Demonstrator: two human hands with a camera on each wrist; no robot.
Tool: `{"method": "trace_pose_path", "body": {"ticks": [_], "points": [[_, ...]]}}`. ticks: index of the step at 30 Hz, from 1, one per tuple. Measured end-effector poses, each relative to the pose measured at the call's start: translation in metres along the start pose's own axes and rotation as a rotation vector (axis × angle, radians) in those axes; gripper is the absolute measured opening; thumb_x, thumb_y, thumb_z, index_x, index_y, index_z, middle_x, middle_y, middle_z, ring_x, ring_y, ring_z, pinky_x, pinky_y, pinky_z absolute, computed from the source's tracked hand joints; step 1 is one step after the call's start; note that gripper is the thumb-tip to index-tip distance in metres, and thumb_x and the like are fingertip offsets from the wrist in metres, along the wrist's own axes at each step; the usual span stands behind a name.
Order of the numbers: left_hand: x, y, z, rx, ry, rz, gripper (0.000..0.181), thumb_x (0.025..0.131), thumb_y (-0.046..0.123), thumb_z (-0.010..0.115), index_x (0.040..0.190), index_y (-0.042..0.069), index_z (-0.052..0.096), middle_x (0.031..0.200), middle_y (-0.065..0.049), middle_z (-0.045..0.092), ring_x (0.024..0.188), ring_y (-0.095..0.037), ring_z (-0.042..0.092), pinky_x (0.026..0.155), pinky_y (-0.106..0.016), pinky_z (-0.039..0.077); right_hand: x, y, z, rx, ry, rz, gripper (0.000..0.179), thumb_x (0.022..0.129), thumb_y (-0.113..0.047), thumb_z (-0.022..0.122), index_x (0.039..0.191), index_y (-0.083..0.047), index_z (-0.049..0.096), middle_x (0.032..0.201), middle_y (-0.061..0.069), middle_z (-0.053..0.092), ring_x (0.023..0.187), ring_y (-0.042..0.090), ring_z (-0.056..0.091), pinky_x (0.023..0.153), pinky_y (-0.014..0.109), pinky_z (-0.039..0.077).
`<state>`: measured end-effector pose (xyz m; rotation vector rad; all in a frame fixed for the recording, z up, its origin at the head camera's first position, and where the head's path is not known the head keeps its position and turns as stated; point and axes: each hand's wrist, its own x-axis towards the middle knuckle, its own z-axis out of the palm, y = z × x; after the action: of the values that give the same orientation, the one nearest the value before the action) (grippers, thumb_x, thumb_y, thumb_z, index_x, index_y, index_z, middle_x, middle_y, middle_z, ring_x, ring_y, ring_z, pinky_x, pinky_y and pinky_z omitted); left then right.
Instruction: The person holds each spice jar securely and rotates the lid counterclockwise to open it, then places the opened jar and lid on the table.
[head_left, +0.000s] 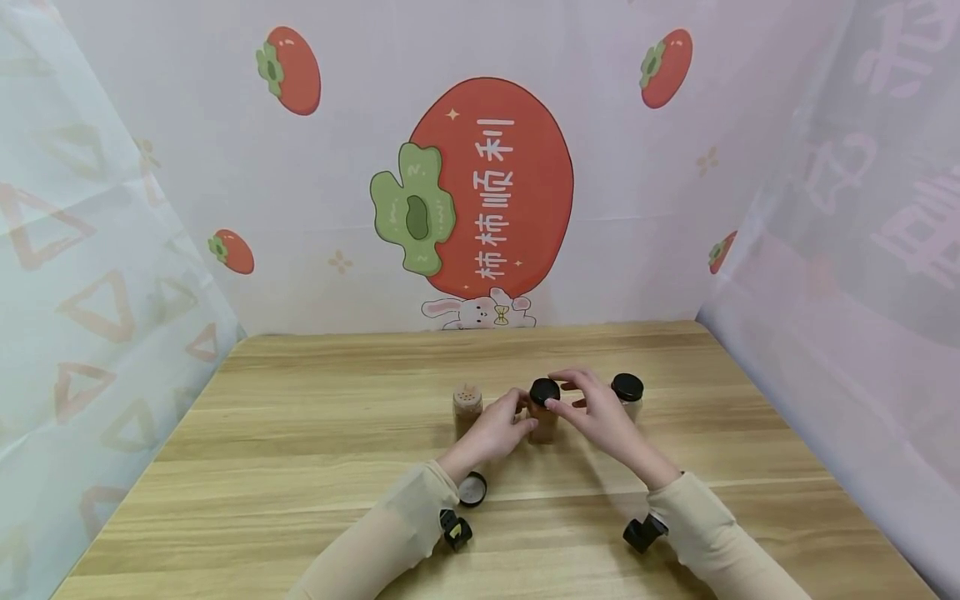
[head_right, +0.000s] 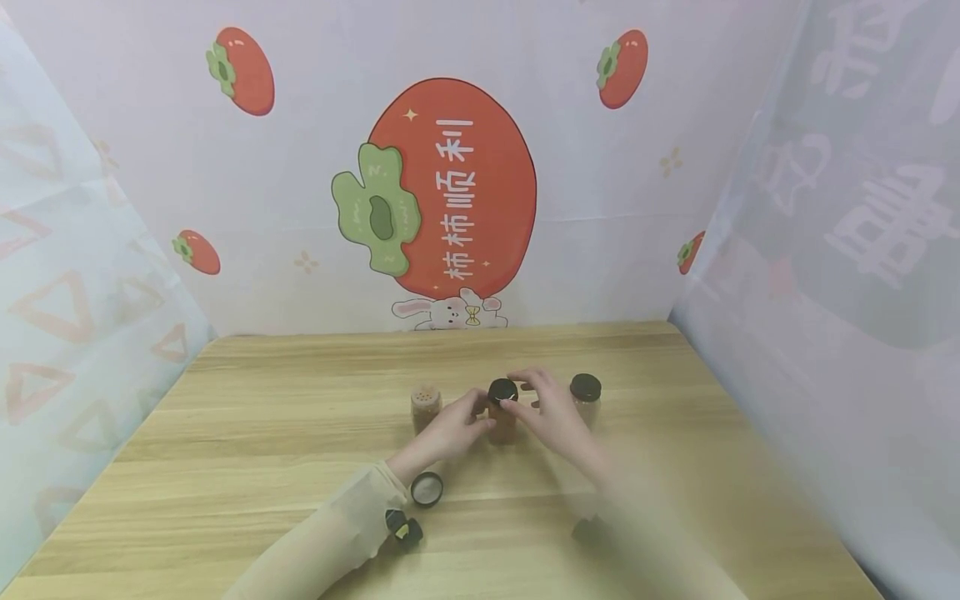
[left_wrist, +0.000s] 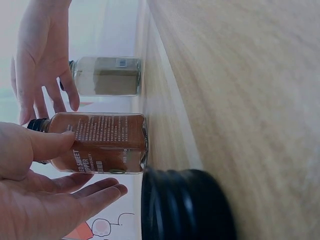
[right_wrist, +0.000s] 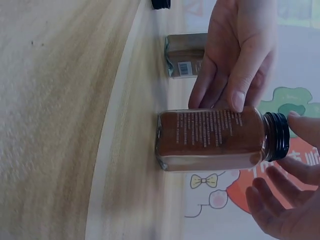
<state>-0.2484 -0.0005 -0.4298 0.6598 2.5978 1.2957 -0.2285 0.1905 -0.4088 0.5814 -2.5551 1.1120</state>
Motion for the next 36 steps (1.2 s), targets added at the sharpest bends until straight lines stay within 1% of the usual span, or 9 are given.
{"method": "trace_pose_path", "body": {"ticks": [7, 14, 20, 24, 30, 36], "points": [[0.000, 0.001, 0.000, -0.005, -0.002, 0.000, 0.036, 0.096, 0.021, 0.057, 0.128, 0.008, 0.049, 0.135, -0.015, 0.052, 0.126, -0.034, 0.050, 0.103, -0.045, 0.043, 0.001, 0.000, 0.002, 0.017, 0.025, 0.020, 0.039, 0.084, -0.021, 0.073, 0.118, -0.006, 0.061, 0.119, 0.013, 0.059, 0.106, 0.032, 0.059, 0.077, 0.038, 0.057], [0.000, -0.001, 0.000, 0.000, -0.004, 0.008, 0.036, 0.096, 0.022, 0.057, 0.128, 0.008, 0.049, 0.134, -0.015, 0.053, 0.125, -0.033, 0.050, 0.103, -0.045, 0.043, 0.003, 0.002, 0.001, 0.051, 0.000, 0.003, 0.039, 0.085, -0.020, 0.071, 0.118, -0.004, 0.060, 0.120, 0.016, 0.057, 0.108, 0.035, 0.058, 0.078, 0.039, 0.057], [-0.001, 0.000, 0.000, 0.007, 0.005, 0.029, 0.034, 0.095, 0.020, 0.057, 0.125, 0.007, 0.050, 0.131, -0.018, 0.054, 0.123, -0.034, 0.051, 0.102, -0.045, 0.044, 0.005, 0.006, -0.003, 0.069, -0.055, -0.027, 0.038, 0.088, -0.018, 0.068, 0.121, -0.002, 0.059, 0.121, 0.016, 0.056, 0.111, 0.033, 0.057, 0.081, 0.038, 0.056], [0.000, 0.001, 0.000, 0.009, 0.006, 0.030, 0.034, 0.095, 0.020, 0.058, 0.125, 0.006, 0.050, 0.131, -0.017, 0.055, 0.123, -0.032, 0.052, 0.102, -0.044, 0.044, 0.007, 0.010, -0.006, 0.084, -0.105, -0.052, 0.037, 0.090, -0.018, 0.065, 0.123, -0.003, 0.058, 0.125, 0.016, 0.054, 0.113, 0.032, 0.056, 0.083, 0.039, 0.055], [0.000, 0.001, 0.001, 0.014, 0.008, 0.030, 0.035, 0.095, 0.020, 0.057, 0.126, 0.006, 0.050, 0.130, -0.017, 0.055, 0.123, -0.032, 0.052, 0.101, -0.043, 0.045, 0.010, 0.015, -0.012, 0.097, -0.189, -0.079, 0.038, 0.092, -0.020, 0.062, 0.128, -0.007, 0.057, 0.132, 0.012, 0.050, 0.117, 0.031, 0.054, 0.086, 0.041, 0.054], [-0.001, 0.001, 0.001, 0.022, 0.005, 0.029, 0.035, 0.096, 0.020, 0.057, 0.127, 0.006, 0.049, 0.131, -0.017, 0.055, 0.123, -0.033, 0.052, 0.101, -0.044, 0.045, 0.013, 0.018, -0.018, 0.122, -0.275, -0.115, 0.039, 0.094, -0.016, 0.058, 0.132, -0.007, 0.054, 0.135, 0.013, 0.048, 0.121, 0.030, 0.051, 0.089, 0.040, 0.053]]}}
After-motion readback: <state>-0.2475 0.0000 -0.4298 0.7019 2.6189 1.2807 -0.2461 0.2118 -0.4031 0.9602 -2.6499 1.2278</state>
